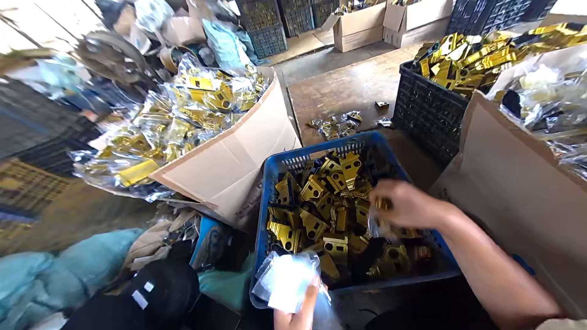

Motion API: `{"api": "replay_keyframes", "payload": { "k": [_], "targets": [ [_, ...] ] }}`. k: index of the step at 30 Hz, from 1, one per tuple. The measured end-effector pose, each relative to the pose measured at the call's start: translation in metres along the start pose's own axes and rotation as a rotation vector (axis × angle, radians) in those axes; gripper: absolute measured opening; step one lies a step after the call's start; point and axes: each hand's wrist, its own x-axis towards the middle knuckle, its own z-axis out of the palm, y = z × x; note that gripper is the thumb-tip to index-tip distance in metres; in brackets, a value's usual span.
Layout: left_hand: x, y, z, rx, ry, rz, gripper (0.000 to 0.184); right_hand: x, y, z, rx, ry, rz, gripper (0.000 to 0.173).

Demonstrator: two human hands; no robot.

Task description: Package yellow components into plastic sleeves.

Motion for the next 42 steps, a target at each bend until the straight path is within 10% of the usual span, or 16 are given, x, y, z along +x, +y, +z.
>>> {"api": "replay_keyframes", "payload": {
  "k": [3,7,9,16,19,21,26,29,31,37,42],
  "targets": [
    [-0.007,-0.002,0.005,0.127,0.082,0.01,0.049,0.023,0.005,-0.004,-0.084,0.56,0.022,0.038],
    [-0.004,-0.025,0.021,0.29,0.047,0.214,0.056,-0.006,-0.023,0.056,0.252,0.104,-0.2,0.059],
    [-0.005,-0.028,0.027,0.375,0.034,0.293,0.051,-0.021,-0.031,0.09,0.473,-0.132,-0.322,0.038],
    [-0.016,-0.002,0.022,-0.103,-0.142,-0.058,0.048,-0.035,-0.021,0.1,0.797,-0.22,-0.055,0.017],
    [-0.007,-0.015,0.012,-0.006,-0.173,0.086,0.051,-0.041,-0.014,0.101,0.992,-0.383,-0.057,0.03],
    [-0.002,-0.02,0.009,0.07,-0.206,0.169,0.049,-0.044,-0.023,0.106,1.009,-0.3,0.047,0.008],
    [0.0,-0.01,0.013,0.037,0.146,0.041,0.027,-0.051,-0.02,0.108,0.964,-0.424,0.091,0.007],
    [-0.008,-0.022,0.005,0.149,0.022,0.169,0.028,-0.052,-0.019,0.112,1.059,-0.516,0.017,0.028],
    [-0.015,-0.033,0.005,0.213,-0.044,0.277,0.034,-0.052,-0.026,0.12,0.999,-0.396,0.045,0.01],
    [-0.028,-0.023,-0.002,0.128,-0.334,0.074,0.031,-0.057,-0.033,0.134,0.828,-0.326,0.111,0.006],
    [-0.011,-0.032,-0.015,0.185,-0.139,0.155,0.038,-0.055,-0.031,0.13,1.11,-0.457,0.221,0.029]
  ]
}}
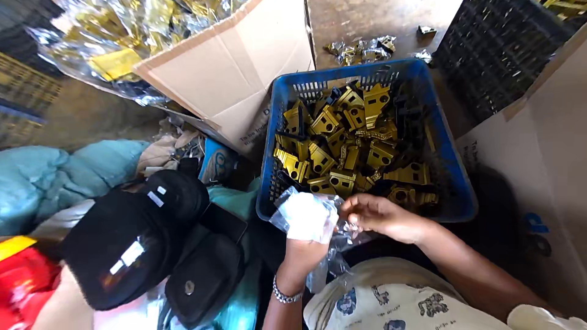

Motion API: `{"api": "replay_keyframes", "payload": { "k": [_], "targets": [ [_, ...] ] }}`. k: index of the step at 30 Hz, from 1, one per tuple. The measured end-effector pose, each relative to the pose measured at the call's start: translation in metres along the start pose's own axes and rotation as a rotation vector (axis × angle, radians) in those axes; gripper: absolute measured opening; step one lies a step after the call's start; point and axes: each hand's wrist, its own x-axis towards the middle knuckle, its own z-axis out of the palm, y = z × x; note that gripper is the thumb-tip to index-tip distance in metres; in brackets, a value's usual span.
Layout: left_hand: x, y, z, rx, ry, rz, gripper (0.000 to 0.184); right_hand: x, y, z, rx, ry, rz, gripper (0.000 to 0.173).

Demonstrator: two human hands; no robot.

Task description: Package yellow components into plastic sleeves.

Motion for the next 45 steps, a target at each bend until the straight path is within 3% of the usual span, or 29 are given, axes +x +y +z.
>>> {"api": "replay_keyframes", "payload": {
  "k": [2,3,4,5,7,8,11,13,14,15,17,19,20,22,24,26,27,30,32,34,36,40,43,45],
  "targets": [
    [0.002,-0.006,-0.001,0.012,0.032,0.052,0.038,0.004,-0.005,-0.003,0.058,-0.039,0.046,0.039],
    [0.002,-0.007,0.0,0.008,0.03,0.063,0.038,0.006,-0.005,-0.001,0.036,-0.024,0.033,0.031],
    [0.001,-0.007,0.002,0.007,0.019,0.065,0.038,0.008,-0.003,0.002,0.006,0.033,0.005,0.012],
    [-0.001,-0.006,0.004,0.0,0.0,0.056,0.038,0.011,-0.001,0.005,-0.012,0.08,-0.018,0.009],
    [-0.003,-0.004,0.006,0.0,-0.041,0.043,0.043,0.013,0.003,0.008,0.006,0.125,-0.033,0.023],
    [-0.004,-0.004,0.006,0.022,-0.046,0.05,0.044,0.01,0.005,0.009,0.001,0.107,-0.035,0.022],
    [0.002,-0.015,-0.013,0.222,0.189,0.079,0.041,-0.003,0.008,0.0,0.012,-0.043,-0.043,0.009],
    [0.014,-0.021,-0.03,0.253,0.389,0.062,0.038,-0.006,0.01,-0.002,0.06,0.024,-0.082,0.013],
    [0.016,-0.013,-0.033,0.178,0.381,0.007,0.036,-0.004,0.01,0.001,0.073,0.101,-0.106,0.021],
    [0.013,-0.001,-0.032,0.046,0.272,-0.066,0.037,0.0,0.008,0.006,0.05,0.162,-0.141,0.028],
    [0.001,0.02,-0.016,-0.227,-0.068,-0.221,0.036,0.005,0.006,0.016,-0.152,0.073,-0.272,0.026],
    [-0.006,0.02,-0.006,-0.246,-0.194,-0.226,0.031,0.013,-0.002,0.015,-0.346,-0.115,-0.404,0.029],
    [-0.006,0.015,-0.009,-0.187,-0.094,-0.197,0.025,0.018,-0.01,0.007,-0.391,-0.134,-0.381,0.031],
    [-0.005,0.0,-0.028,0.044,0.181,-0.116,0.023,0.034,-0.027,-0.015,-0.557,0.015,-0.215,0.028],
    [-0.002,-0.009,-0.043,0.135,0.329,-0.085,0.025,0.066,-0.032,-0.038,-0.975,0.068,-0.066,0.014],
    [0.001,-0.008,-0.048,0.057,0.353,-0.034,0.023,0.104,-0.02,-0.049,-1.434,-0.162,0.088,0.038],
    [0.002,-0.006,-0.046,0.001,0.355,-0.017,0.021,0.119,-0.009,-0.053,-1.594,-0.292,0.114,0.041],
    [0.007,-0.002,-0.036,-0.081,0.399,0.031,0.021,0.148,0.016,-0.066,-1.875,-0.558,0.056,0.04],
    [0.008,-0.002,-0.033,-0.074,0.42,0.034,0.028,0.157,0.013,-0.07,-1.979,-0.592,0.002,0.041],
    [0.009,0.0,-0.027,-0.089,0.418,-0.001,0.031,0.152,0.014,-0.08,-1.986,-0.558,-0.022,0.041],
    [0.012,0.001,-0.023,-0.104,0.385,-0.016,0.022,0.141,0.024,-0.097,-1.92,-0.467,-0.072,0.04],
    [0.012,-0.009,-0.019,-0.002,0.43,0.025,0.029,0.108,0.007,-0.101,-1.832,-0.267,0.106,0.031],
    [0.012,-0.007,-0.015,0.022,0.484,0.012,0.041,0.065,-0.009,-0.101,-1.437,0.077,0.11,0.028],
    [0.016,-0.004,-0.01,0.001,0.497,-0.013,0.048,0.035,-0.016,-0.099,-0.925,0.374,0.043,0.042]
  ]
}}
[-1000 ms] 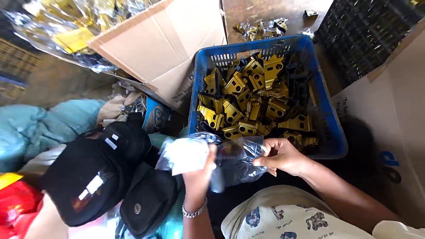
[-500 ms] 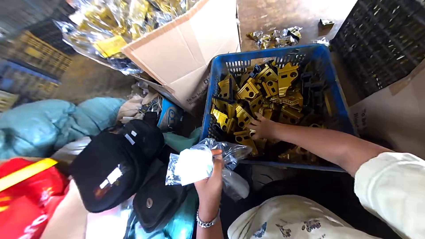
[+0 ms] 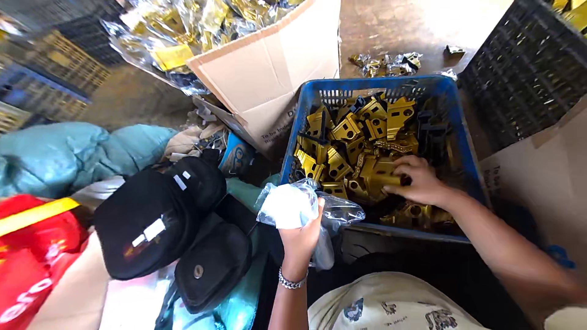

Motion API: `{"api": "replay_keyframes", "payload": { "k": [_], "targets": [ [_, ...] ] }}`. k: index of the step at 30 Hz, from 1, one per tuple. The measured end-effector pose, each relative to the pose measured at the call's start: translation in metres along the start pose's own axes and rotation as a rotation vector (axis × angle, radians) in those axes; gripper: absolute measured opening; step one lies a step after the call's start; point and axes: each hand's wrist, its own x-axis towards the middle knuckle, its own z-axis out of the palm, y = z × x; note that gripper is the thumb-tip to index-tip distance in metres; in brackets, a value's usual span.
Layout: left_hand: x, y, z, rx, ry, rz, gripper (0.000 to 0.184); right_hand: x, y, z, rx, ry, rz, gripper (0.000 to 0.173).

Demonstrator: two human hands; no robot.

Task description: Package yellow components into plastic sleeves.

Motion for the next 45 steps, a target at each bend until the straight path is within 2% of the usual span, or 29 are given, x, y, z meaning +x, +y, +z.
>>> {"api": "replay_keyframes", "payload": {
  "k": [2,3,5,6,8,9,10,11,13,14,16,18,20,22,23,25,28,29,31,32,34,37,38,39,40,42,43,44,45],
  "targets": [
    [0.0,0.005,0.011,-0.038,-0.003,-0.041,0.048,-0.025,-0.005,-0.009,0.587,0.181,0.058,0.048],
    [0.0,0.007,0.016,-0.049,-0.015,-0.052,0.05,-0.031,-0.006,-0.012,0.815,0.221,-0.017,0.051],
    [0.001,0.009,0.028,-0.058,-0.029,-0.041,0.055,-0.039,-0.018,-0.016,0.99,0.198,-0.189,0.06],
    [0.001,0.01,0.033,-0.059,-0.033,-0.028,0.056,-0.042,-0.027,-0.015,0.99,0.171,-0.237,0.06],
    [0.001,0.013,0.04,-0.081,-0.057,-0.021,0.058,-0.051,-0.048,-0.008,0.961,-0.026,-0.266,0.059],
    [0.001,0.017,0.043,-0.093,-0.072,-0.039,0.056,-0.053,-0.059,-0.003,0.885,-0.131,-0.247,0.057],
    [-0.001,0.022,0.047,-0.106,-0.095,-0.075,0.054,-0.052,-0.069,0.004,0.77,-0.161,-0.233,0.052],
    [-0.004,0.028,0.049,-0.134,-0.12,-0.122,0.053,-0.048,-0.074,0.015,0.62,-0.077,-0.257,0.047],
    [-0.004,0.039,0.052,-0.211,-0.123,-0.211,0.05,-0.037,-0.073,0.041,0.23,0.26,-0.418,0.037],
    [-0.002,0.043,0.053,-0.242,-0.124,-0.23,0.048,-0.033,-0.071,0.05,0.078,0.331,-0.491,0.033],
    [-0.004,0.046,0.052,-0.196,-0.181,-0.209,0.045,-0.033,-0.069,0.062,-0.067,0.25,-0.518,0.036],
    [-0.011,0.041,0.049,-0.044,-0.3,-0.092,0.045,-0.029,-0.072,0.058,-0.008,0.11,-0.393,0.056],
    [-0.014,0.024,0.052,-0.01,-0.357,0.051,0.036,-0.022,-0.076,0.048,0.206,-0.013,-0.267,0.076],
    [-0.009,0.016,0.054,-0.047,-0.267,0.095,0.039,-0.024,-0.079,0.034,0.503,-0.175,-0.137,0.086],
    [-0.004,0.017,0.055,-0.07,-0.19,0.079,0.043,-0.027,-0.079,0.03,0.629,-0.193,-0.115,0.084],
    [-0.001,0.027,0.056,-0.078,-0.13,0.015,0.049,-0.033,-0.077,0.029,0.73,-0.063,-0.153,0.072],
    [-0.026,0.028,0.064,-0.065,-0.335,0.12,0.036,-0.03,-0.064,0.039,0.721,0.2,-0.299,0.055],
    [-0.033,0.025,0.067,-0.084,-0.4,0.177,0.03,-0.03,-0.056,0.041,0.708,0.241,-0.346,0.05],
    [-0.031,0.024,0.062,-0.147,-0.5,0.132,0.032,-0.032,-0.046,0.036,0.637,0.255,-0.294,0.04],
    [-0.027,0.023,0.056,-0.171,-0.54,0.062,0.036,-0.034,-0.044,0.029,0.597,0.207,-0.235,0.038],
    [-0.024,0.026,0.046,-0.2,-0.625,-0.07,0.041,-0.039,-0.04,0.013,0.54,-0.017,-0.156,0.038],
    [-0.027,0.033,0.04,-0.239,-0.652,-0.204,0.029,-0.037,-0.048,-0.017,0.327,-0.356,-0.111,0.036],
    [-0.026,0.034,0.036,-0.264,-0.621,-0.233,0.024,-0.034,-0.053,-0.032,0.207,-0.388,-0.13,0.034],
    [-0.022,0.032,0.029,-0.292,-0.577,-0.248,0.023,-0.032,-0.056,-0.048,0.105,-0.339,-0.161,0.031],
    [-0.018,0.03,0.022,-0.309,-0.529,-0.258,0.024,-0.03,-0.059,-0.065,0.036,-0.199,-0.194,0.028],
    [-0.009,0.03,0.014,-0.272,-0.404,-0.3,0.032,-0.016,-0.06,-0.09,-0.056,0.268,-0.262,0.031],
    [-0.008,0.031,0.014,-0.23,-0.353,-0.303,0.035,-0.004,-0.061,-0.096,-0.081,0.472,-0.283,0.041],
    [-0.009,0.031,0.016,-0.175,-0.311,-0.282,0.038,0.005,-0.063,-0.097,-0.069,0.558,-0.3,0.058],
    [-0.011,0.029,0.02,-0.114,-0.281,-0.25,0.043,0.007,-0.067,-0.089,-0.027,0.541,-0.33,0.07]
  ]
}}
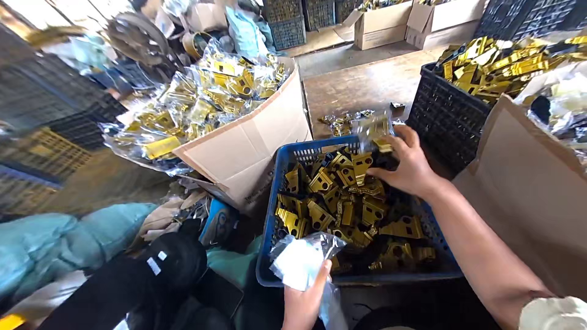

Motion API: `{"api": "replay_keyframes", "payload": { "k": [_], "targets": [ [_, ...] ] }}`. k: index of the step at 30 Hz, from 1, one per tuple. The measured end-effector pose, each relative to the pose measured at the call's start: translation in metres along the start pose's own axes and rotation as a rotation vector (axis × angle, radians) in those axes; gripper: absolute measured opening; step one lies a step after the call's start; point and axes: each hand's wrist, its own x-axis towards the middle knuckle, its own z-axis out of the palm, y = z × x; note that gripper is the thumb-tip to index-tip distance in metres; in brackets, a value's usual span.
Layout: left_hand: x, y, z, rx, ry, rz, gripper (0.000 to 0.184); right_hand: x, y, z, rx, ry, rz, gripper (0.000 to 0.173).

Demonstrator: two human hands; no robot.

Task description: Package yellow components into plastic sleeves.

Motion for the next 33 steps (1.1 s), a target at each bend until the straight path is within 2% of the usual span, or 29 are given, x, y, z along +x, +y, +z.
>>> {"api": "replay_keyframes", "payload": {
  "k": [2,3,5,6,8,10,12,14,16,17,18,19,20,21,23,24,25,27,29,30,33],
  "targets": [
    [-0.001,-0.009,0.011,0.095,0.016,0.076,0.055,-0.027,-0.018,0.026,0.224,-0.272,-0.036,0.072],
    [-0.002,-0.015,0.015,0.113,0.001,0.128,0.056,-0.046,-0.026,0.043,0.338,-0.451,-0.078,0.064],
    [-0.005,-0.021,0.021,0.078,-0.062,0.166,0.049,-0.071,-0.033,0.067,0.518,-0.663,-0.087,0.028],
    [-0.007,-0.019,0.021,0.04,-0.106,0.13,0.05,-0.077,-0.032,0.071,0.582,-0.68,-0.001,0.019],
    [-0.009,-0.012,0.017,-0.072,-0.208,0.015,0.061,-0.084,-0.029,0.071,0.642,-0.674,0.155,0.016],
    [-0.012,-0.004,0.017,-0.178,-0.248,-0.144,0.065,-0.091,-0.027,0.071,0.604,-0.674,0.189,0.022],
    [-0.011,-0.002,0.013,-0.209,-0.301,-0.224,0.065,-0.096,-0.025,0.071,0.583,-0.712,0.184,0.021],
    [-0.005,-0.012,0.006,-0.092,-0.302,-0.139,0.063,-0.097,-0.023,0.066,0.611,-0.825,0.177,0.02],
    [0.008,-0.03,-0.009,0.205,-0.129,0.108,0.052,-0.103,-0.022,0.063,0.676,-0.851,0.252,0.015],
    [0.015,-0.037,-0.019,0.346,0.005,0.203,0.048,-0.108,-0.02,0.064,0.723,-0.787,0.302,0.007],
    [0.021,-0.039,-0.027,0.407,0.12,0.245,0.047,-0.113,-0.019,0.067,0.768,-0.708,0.356,0.01],
    [0.024,-0.034,-0.031,0.384,0.162,0.226,0.047,-0.116,-0.021,0.071,0.796,-0.627,0.396,0.022],
    [0.019,-0.022,-0.031,0.297,0.109,0.167,0.047,-0.119,-0.025,0.076,0.794,-0.563,0.395,0.03],
    [0.009,-0.011,-0.029,0.185,-0.023,0.101,0.047,-0.125,-0.031,0.082,0.77,-0.534,0.336,0.033],
    [-0.012,-0.003,-0.017,0.012,-0.316,-0.024,0.045,-0.138,-0.04,0.095,0.765,-0.547,0.043,0.031],
    [-0.019,-0.004,-0.013,0.008,-0.37,-0.044,0.042,-0.138,-0.041,0.1,0.779,-0.577,-0.101,0.034],
    [-0.023,-0.009,-0.013,0.045,-0.326,-0.008,0.036,-0.134,-0.04,0.101,0.789,-0.609,-0.139,0.037],
    [-0.021,-0.022,-0.025,0.232,-0.083,0.164,0.032,-0.117,-0.032,0.094,0.691,-0.618,-0.023,0.039],
    [-0.019,-0.032,-0.042,0.39,0.101,0.24,0.048,-0.093,-0.012,0.08,0.401,-0.621,0.196,0.029],
    [-0.017,-0.032,-0.048,0.365,0.159,0.221,0.05,-0.079,0.003,0.073,0.223,-0.629,0.3,0.029],
    [-0.015,-0.026,-0.053,0.112,0.263,0.154,0.038,-0.057,0.059,0.069,-0.186,-0.593,0.615,0.047]
  ]
}}
